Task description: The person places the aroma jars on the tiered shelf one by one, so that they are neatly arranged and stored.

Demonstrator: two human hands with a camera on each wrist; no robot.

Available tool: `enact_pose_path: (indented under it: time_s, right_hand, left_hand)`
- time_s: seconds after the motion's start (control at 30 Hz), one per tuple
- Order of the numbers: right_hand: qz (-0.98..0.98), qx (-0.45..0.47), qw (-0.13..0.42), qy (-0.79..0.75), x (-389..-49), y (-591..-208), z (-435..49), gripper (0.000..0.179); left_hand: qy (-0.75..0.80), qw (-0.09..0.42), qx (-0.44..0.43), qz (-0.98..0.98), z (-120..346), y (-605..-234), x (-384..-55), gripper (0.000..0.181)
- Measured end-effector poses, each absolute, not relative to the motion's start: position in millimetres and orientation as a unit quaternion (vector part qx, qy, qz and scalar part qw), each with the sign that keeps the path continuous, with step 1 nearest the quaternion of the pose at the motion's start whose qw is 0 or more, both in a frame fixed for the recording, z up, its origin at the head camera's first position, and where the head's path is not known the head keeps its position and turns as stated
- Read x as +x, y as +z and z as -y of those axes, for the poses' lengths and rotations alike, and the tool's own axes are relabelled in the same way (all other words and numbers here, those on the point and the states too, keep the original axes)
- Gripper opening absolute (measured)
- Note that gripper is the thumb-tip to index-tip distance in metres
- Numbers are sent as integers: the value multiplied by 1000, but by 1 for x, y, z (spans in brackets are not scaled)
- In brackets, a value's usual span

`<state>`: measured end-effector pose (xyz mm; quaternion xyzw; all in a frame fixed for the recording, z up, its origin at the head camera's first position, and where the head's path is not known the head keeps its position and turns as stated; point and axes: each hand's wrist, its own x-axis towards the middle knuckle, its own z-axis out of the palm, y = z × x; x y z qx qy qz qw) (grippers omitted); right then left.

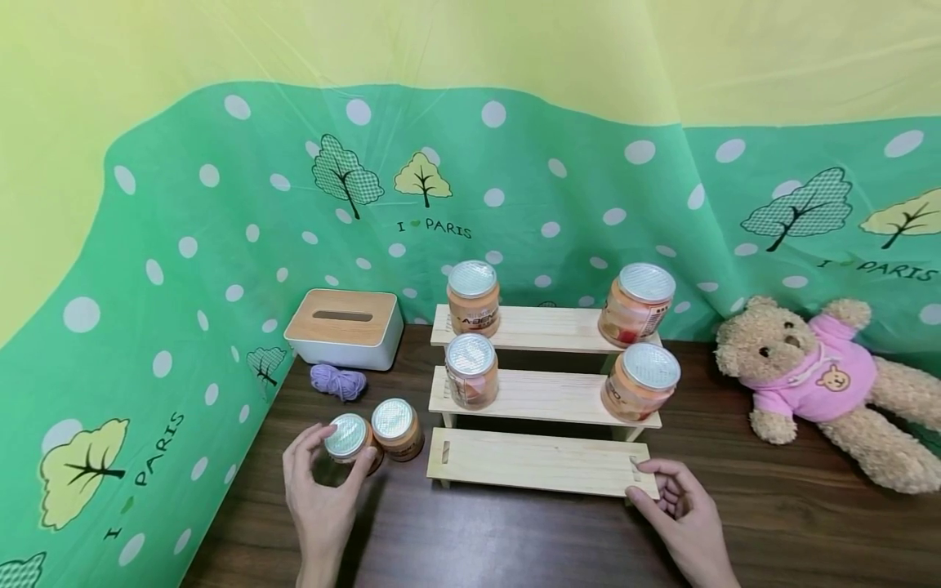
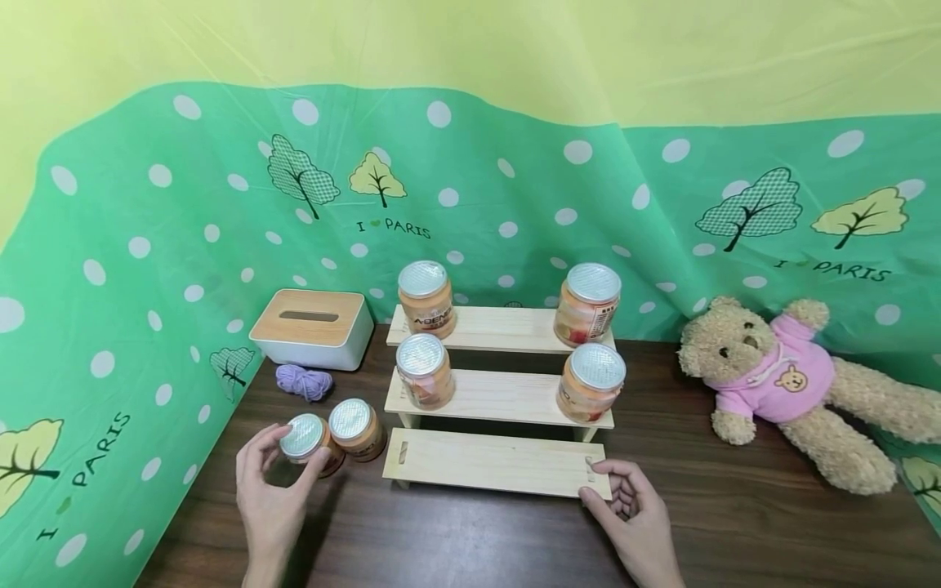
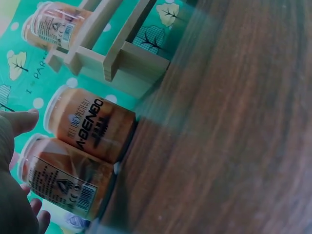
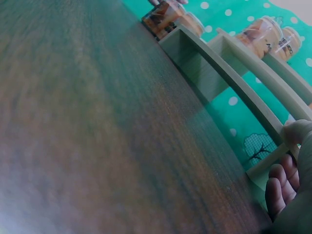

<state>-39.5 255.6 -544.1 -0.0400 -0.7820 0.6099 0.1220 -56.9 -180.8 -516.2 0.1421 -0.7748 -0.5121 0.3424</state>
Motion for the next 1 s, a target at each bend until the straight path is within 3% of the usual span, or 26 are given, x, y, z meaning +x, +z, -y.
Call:
enact_pose_path:
  time_s: [0.77, 1.0]
  right_hand:
    - [781, -43, 118, 612, -39, -543, -255, 35]
    - [770, -32, 123, 625, -39, -544, -256, 27]
  left_hand:
    - [-539, 309, 145, 770, 183, -534, -61, 68]
    - [-542, 301, 148, 770, 185, -538, -62, 67]
